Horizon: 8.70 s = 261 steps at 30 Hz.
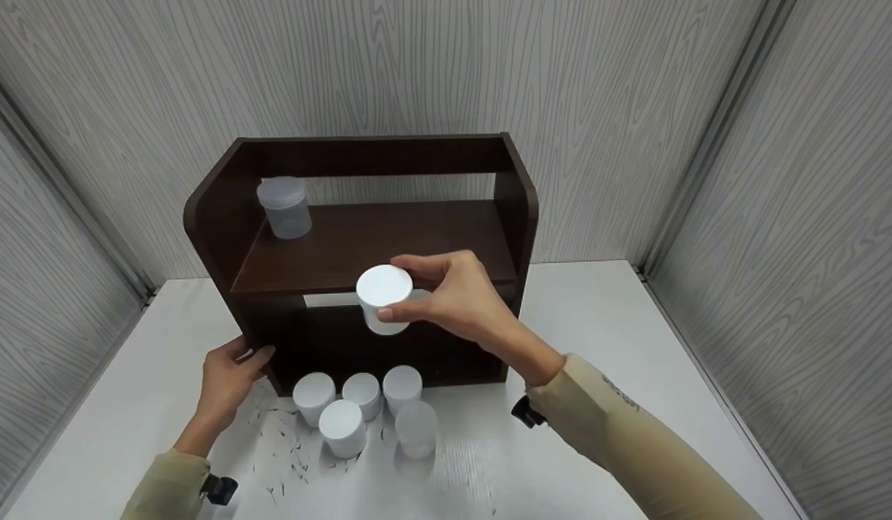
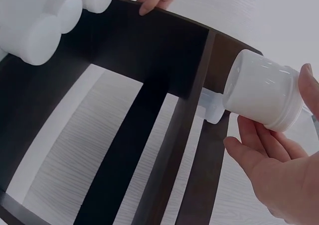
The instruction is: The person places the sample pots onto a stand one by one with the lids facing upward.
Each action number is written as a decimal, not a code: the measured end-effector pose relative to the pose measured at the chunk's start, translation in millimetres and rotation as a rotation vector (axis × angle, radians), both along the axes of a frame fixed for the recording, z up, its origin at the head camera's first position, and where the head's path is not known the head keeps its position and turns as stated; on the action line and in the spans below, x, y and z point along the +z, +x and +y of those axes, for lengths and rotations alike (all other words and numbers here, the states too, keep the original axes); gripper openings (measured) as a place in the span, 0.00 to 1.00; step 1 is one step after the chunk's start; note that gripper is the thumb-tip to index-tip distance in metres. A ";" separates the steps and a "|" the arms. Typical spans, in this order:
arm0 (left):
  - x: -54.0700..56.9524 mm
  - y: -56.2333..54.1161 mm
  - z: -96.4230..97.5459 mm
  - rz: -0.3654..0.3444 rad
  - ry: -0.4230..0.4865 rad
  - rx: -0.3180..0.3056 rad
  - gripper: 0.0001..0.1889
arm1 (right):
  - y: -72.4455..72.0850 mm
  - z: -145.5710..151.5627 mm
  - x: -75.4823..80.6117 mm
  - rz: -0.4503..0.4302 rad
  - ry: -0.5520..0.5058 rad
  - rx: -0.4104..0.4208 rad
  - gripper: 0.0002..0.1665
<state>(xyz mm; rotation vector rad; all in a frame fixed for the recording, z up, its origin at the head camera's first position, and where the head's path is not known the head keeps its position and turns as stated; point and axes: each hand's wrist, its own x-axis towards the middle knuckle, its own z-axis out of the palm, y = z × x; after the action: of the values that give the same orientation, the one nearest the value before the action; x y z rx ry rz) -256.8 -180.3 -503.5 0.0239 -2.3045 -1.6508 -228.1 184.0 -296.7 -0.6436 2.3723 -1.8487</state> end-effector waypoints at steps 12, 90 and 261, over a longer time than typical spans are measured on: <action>-1.5 2.6 0.7 -0.018 -0.003 -0.005 0.27 | -23.9 -28.0 20.5 0.012 -0.028 0.020 0.40; -4.0 8.7 -1.6 -0.030 0.036 -0.007 0.28 | -116.5 -159.8 -4.0 0.046 0.070 -0.034 0.38; -4.3 6.5 8.7 -0.033 0.086 0.046 0.27 | 32.4 33.6 -245.3 -0.101 0.036 0.103 0.41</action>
<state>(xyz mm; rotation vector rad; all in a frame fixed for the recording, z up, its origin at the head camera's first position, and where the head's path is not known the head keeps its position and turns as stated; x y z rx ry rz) -250.3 -171.6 -507.9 0.1228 -2.2381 -1.7372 -195.7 217.5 -542.0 -0.6406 2.2594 -1.7494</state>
